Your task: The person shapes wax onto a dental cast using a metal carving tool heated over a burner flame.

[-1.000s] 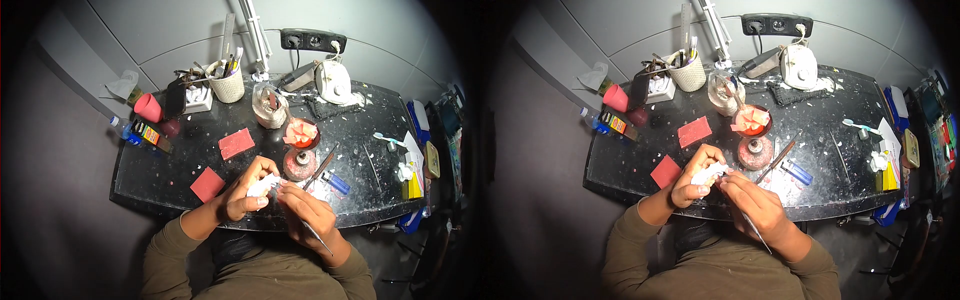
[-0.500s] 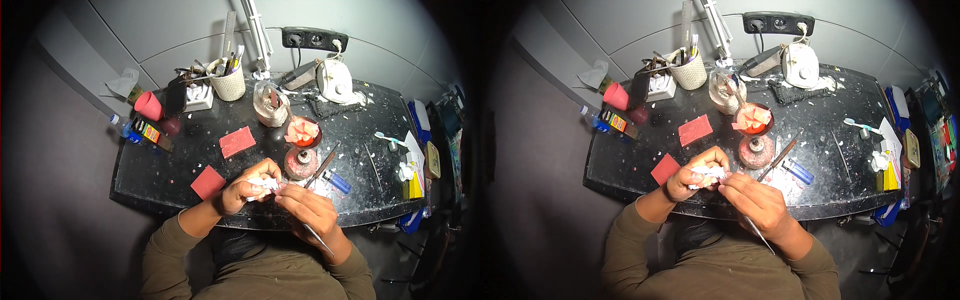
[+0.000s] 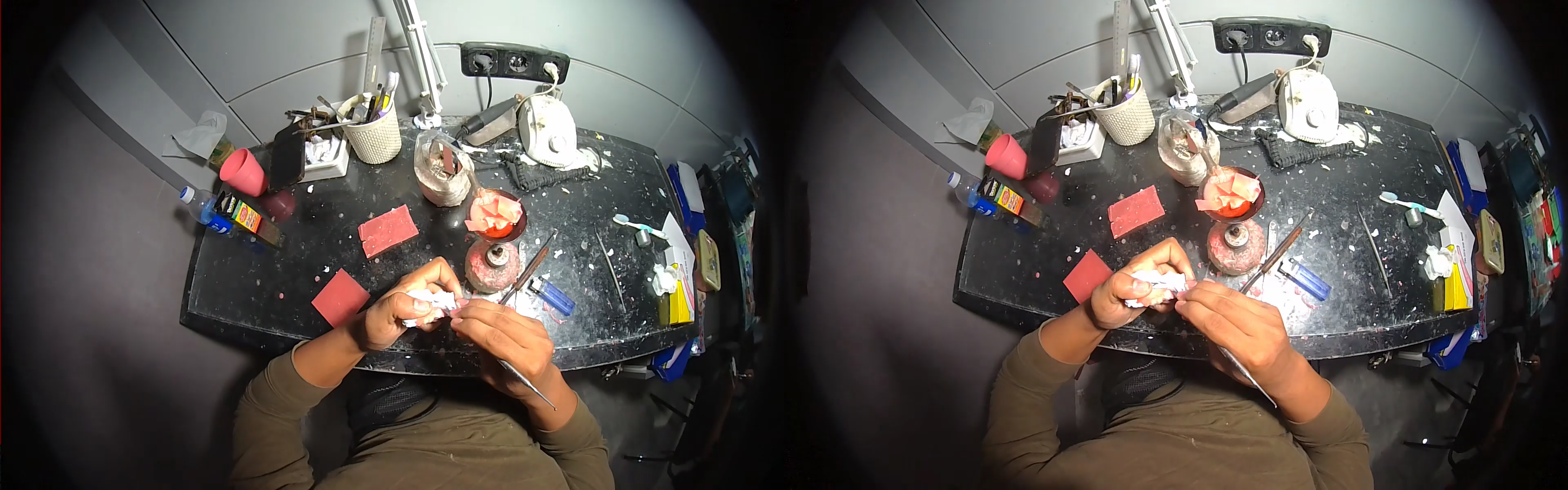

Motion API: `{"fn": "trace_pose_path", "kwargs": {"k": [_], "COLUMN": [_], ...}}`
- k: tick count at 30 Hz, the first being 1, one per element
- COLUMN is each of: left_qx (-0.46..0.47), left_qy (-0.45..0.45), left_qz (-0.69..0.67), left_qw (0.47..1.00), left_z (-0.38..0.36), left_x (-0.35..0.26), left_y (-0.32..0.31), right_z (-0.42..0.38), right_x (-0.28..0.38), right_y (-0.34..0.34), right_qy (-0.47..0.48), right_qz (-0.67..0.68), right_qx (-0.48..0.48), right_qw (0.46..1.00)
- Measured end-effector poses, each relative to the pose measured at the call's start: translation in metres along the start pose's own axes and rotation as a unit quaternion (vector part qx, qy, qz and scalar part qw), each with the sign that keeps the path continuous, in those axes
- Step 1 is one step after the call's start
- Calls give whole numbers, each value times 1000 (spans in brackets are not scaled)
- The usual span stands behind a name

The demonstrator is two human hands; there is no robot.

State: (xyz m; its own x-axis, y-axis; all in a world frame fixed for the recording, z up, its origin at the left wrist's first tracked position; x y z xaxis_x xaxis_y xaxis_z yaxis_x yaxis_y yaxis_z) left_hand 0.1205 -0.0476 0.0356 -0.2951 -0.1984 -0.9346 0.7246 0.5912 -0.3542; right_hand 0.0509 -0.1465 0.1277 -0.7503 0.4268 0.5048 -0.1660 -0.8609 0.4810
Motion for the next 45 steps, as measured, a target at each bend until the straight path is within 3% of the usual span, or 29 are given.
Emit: {"fn": "trace_pose_path", "kwargs": {"k": [7,17,19,21,25,27,29,31,35,45], "left_qx": [-1,2,5,7,2,4,7,-16,-1,5], "left_qy": [41,44,33,22,-41,-151,-148,-228,-296,-320], "left_qz": [-16,25,10,-5,57,155,171,229,293,294], "left_qw": [999,999,999,1000,998,976,974,946,909,901], "left_z": [1,5,4,2,1,-4,-6,-10,-11,-12], "left_x": [10,15,13,10,2,-17,-9,-16,-24,-24], "left_y": [-1,1,0,-1,-2,-9,-3,-3,-11,-12], "right_z": [-3,1,-2,-18,-21,-12,-15,-14,-6,-5], "right_x": [-1,-6,-16,-34,-42,-30,-32,-33,-26,-21], "right_y": [-3,0,13,24,43,34,26,21,19,12], "right_qy": [42,18,-50,-128,-162,-121,-136,-138,-114,-107], "right_qz": [-8,46,127,257,229,115,132,139,111,105], "right_qx": [1,15,-55,-161,-211,-108,-118,-122,-101,-70], "right_qw": [999,999,989,944,936,980,975,973,982,986]}}
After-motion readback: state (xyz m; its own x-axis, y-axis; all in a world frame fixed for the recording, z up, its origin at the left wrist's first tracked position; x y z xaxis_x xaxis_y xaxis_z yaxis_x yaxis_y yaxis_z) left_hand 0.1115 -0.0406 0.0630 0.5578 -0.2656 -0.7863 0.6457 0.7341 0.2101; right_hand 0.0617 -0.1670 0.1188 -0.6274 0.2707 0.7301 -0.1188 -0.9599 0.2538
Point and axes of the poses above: each hand's wrist, its own z-axis towards the middle knuckle, its own y-axis out of the back of the hand, x = y × z, the point moved 10 cm from there along z, towards the middle knuckle
